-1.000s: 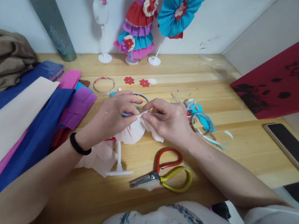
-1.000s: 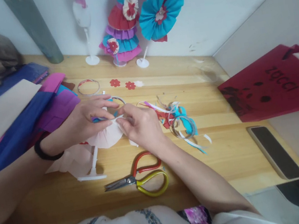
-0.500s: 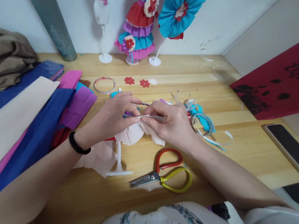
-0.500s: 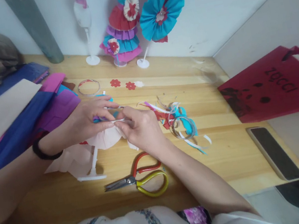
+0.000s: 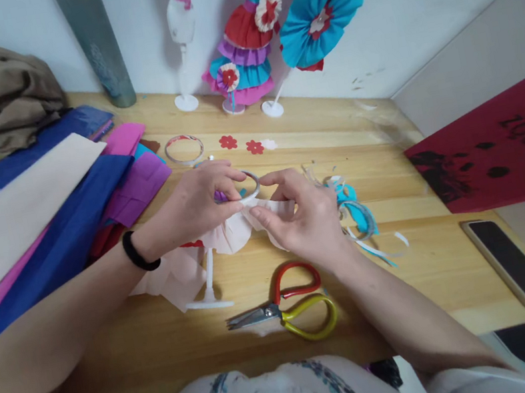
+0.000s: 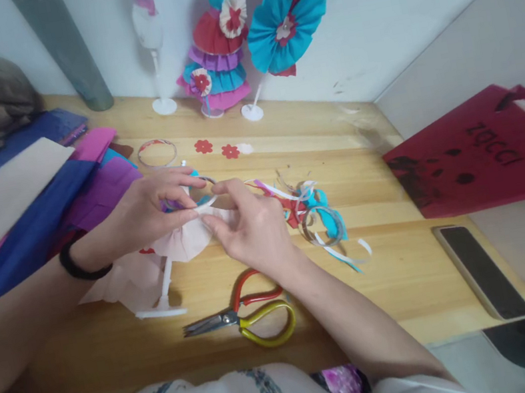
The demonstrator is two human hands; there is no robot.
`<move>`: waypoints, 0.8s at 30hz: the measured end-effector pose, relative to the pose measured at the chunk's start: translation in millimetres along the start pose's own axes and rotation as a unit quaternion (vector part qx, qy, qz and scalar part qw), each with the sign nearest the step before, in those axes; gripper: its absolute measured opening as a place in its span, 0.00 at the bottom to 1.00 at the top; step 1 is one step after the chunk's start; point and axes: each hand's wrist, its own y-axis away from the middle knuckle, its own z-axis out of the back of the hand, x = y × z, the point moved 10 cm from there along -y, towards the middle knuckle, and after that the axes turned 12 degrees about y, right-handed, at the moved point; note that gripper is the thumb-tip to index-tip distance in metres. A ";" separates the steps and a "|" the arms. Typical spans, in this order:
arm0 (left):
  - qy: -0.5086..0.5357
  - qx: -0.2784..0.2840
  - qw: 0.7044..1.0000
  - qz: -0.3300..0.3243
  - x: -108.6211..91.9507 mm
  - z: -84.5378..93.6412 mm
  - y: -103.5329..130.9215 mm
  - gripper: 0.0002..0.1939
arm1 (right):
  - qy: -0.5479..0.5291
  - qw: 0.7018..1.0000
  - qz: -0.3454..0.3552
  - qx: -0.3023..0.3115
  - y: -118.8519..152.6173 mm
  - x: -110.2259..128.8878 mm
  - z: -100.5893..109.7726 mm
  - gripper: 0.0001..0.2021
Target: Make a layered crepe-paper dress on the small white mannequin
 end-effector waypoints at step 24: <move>0.014 -0.010 1.000 -0.021 -1.0 0.4 1.1 0.09 | -0.100 0.994 -0.031 0.030 -0.3 -0.5 -11.2 0.06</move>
